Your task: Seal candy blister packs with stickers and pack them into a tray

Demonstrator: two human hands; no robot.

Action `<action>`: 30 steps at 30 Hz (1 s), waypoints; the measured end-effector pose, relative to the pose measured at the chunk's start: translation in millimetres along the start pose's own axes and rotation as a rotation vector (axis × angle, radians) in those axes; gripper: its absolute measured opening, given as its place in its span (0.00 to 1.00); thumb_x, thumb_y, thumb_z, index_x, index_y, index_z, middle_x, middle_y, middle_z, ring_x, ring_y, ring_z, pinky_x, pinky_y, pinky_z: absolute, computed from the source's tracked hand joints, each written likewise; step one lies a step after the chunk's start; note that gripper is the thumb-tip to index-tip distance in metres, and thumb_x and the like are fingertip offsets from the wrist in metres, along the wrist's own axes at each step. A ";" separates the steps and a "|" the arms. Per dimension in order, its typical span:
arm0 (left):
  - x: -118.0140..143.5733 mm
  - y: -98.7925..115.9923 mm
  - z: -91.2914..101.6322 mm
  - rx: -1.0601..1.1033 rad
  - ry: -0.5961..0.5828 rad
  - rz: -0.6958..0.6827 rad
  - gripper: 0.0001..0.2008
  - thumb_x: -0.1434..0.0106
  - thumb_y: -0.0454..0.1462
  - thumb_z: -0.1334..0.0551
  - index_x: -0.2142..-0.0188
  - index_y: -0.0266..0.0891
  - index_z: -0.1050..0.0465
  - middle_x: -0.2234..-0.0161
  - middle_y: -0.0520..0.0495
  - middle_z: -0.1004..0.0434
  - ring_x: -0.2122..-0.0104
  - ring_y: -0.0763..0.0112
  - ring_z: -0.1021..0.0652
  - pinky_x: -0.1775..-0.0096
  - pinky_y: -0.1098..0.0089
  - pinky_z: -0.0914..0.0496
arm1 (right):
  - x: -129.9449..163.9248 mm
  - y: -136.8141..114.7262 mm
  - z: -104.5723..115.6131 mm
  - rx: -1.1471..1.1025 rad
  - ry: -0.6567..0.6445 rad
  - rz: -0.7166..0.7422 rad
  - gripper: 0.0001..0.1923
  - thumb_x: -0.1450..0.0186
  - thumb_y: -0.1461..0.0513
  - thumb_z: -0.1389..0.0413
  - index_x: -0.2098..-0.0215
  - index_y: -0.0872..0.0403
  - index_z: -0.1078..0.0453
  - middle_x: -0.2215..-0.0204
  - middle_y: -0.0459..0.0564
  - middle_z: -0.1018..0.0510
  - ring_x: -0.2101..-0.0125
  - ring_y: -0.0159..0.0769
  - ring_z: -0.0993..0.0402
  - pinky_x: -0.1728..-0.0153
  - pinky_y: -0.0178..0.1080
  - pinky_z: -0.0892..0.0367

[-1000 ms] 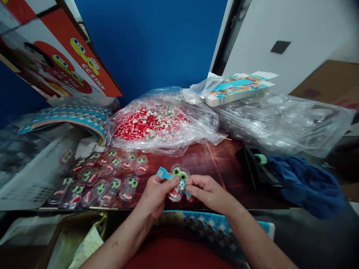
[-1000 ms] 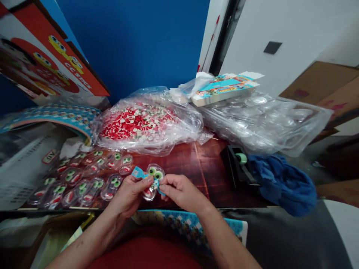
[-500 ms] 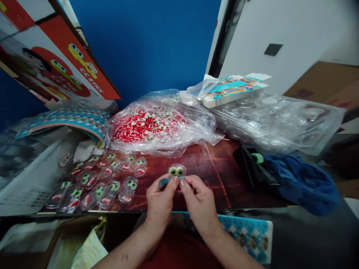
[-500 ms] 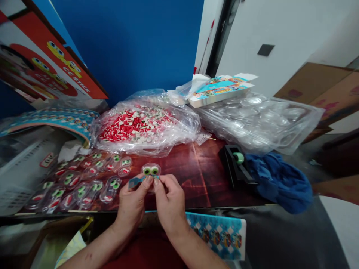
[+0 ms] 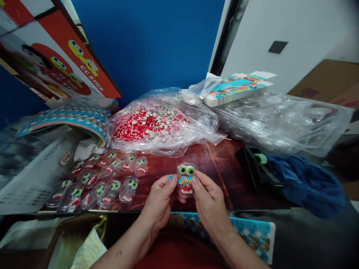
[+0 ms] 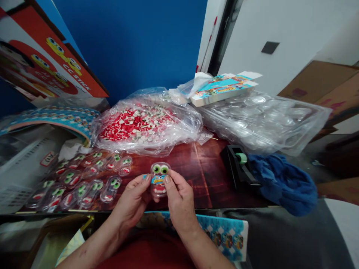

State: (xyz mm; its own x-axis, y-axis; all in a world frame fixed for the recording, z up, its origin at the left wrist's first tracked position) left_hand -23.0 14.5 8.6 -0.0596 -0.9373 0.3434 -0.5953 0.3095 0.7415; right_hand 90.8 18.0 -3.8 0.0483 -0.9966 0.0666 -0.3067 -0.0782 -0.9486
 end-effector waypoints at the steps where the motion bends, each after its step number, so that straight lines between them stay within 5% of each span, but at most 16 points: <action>1: -0.6 -0.9 -0.5 0.027 -0.044 0.034 0.12 0.48 0.42 0.35 0.73 0.33 0.26 0.81 0.51 0.29 0.82 0.79 0.32 0.79 0.77 0.35 | 0.2 0.0 0.0 0.005 -0.007 -0.007 0.18 0.38 0.57 0.48 0.51 0.52 0.33 0.63 0.51 0.24 0.65 0.38 0.28 0.65 0.42 0.31; 10: -8.5 -15.2 -5.7 0.215 -0.064 0.187 0.12 0.54 0.40 0.31 0.72 0.36 0.29 0.82 0.56 0.34 0.85 0.85 0.37 0.82 0.81 0.42 | 2.0 1.5 -2.5 0.111 0.054 0.051 0.15 0.38 0.57 0.48 0.55 0.51 0.30 0.64 0.50 0.23 0.66 0.37 0.27 0.65 0.39 0.31; 14: -11.4 -17.4 -8.1 0.039 0.011 0.134 0.17 0.55 0.40 0.30 0.67 0.37 0.30 0.82 0.56 0.32 0.85 0.83 0.35 0.82 0.80 0.42 | 1.3 -4.5 -1.4 0.279 0.083 0.089 0.14 0.38 0.57 0.49 0.57 0.52 0.29 0.64 0.50 0.23 0.66 0.38 0.27 0.65 0.39 0.31; 19: -5.9 -7.4 -7.5 -0.068 0.162 -0.052 0.15 0.55 0.41 0.31 0.70 0.34 0.28 0.75 0.51 0.25 0.76 0.78 0.27 0.69 0.76 0.32 | -1.9 -4.6 3.9 0.494 0.135 0.270 0.13 0.37 0.60 0.52 0.56 0.53 0.31 0.61 0.52 0.24 0.62 0.38 0.28 0.60 0.41 0.32; 25: 1.9 -2.5 -10.9 -0.124 0.099 -0.150 0.10 0.59 0.34 0.29 0.76 0.36 0.27 0.76 0.54 0.25 0.76 0.79 0.27 0.68 0.76 0.32 | 0.8 -7.0 14.8 0.738 0.031 0.504 0.18 0.37 0.63 0.52 0.48 0.54 0.37 0.61 0.54 0.26 0.61 0.38 0.29 0.60 0.41 0.33; 30: 3.3 -1.8 -1.7 -0.173 -0.085 -0.261 0.09 0.53 0.33 0.32 0.69 0.42 0.26 0.71 0.53 0.22 0.70 0.74 0.24 0.63 0.71 0.30 | 24.0 -25.3 48.8 0.750 0.171 0.653 0.21 0.38 0.63 0.50 0.46 0.52 0.42 0.56 0.55 0.31 0.57 0.41 0.34 0.56 0.47 0.37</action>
State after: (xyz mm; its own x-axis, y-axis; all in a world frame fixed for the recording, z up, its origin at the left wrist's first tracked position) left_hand -20.8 11.1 9.3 0.0058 -0.9964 0.0849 -0.4552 0.0730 0.8874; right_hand 146.2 -2.7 6.7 -0.0700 -0.8336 -0.5479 0.4557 0.4619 -0.7610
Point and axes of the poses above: each hand's wrist, its own x-axis away from the middle knuckle, its own z-axis out of the back of the hand, y = z × x, the point moved 1 cm from there along -x, towards the middle knuckle
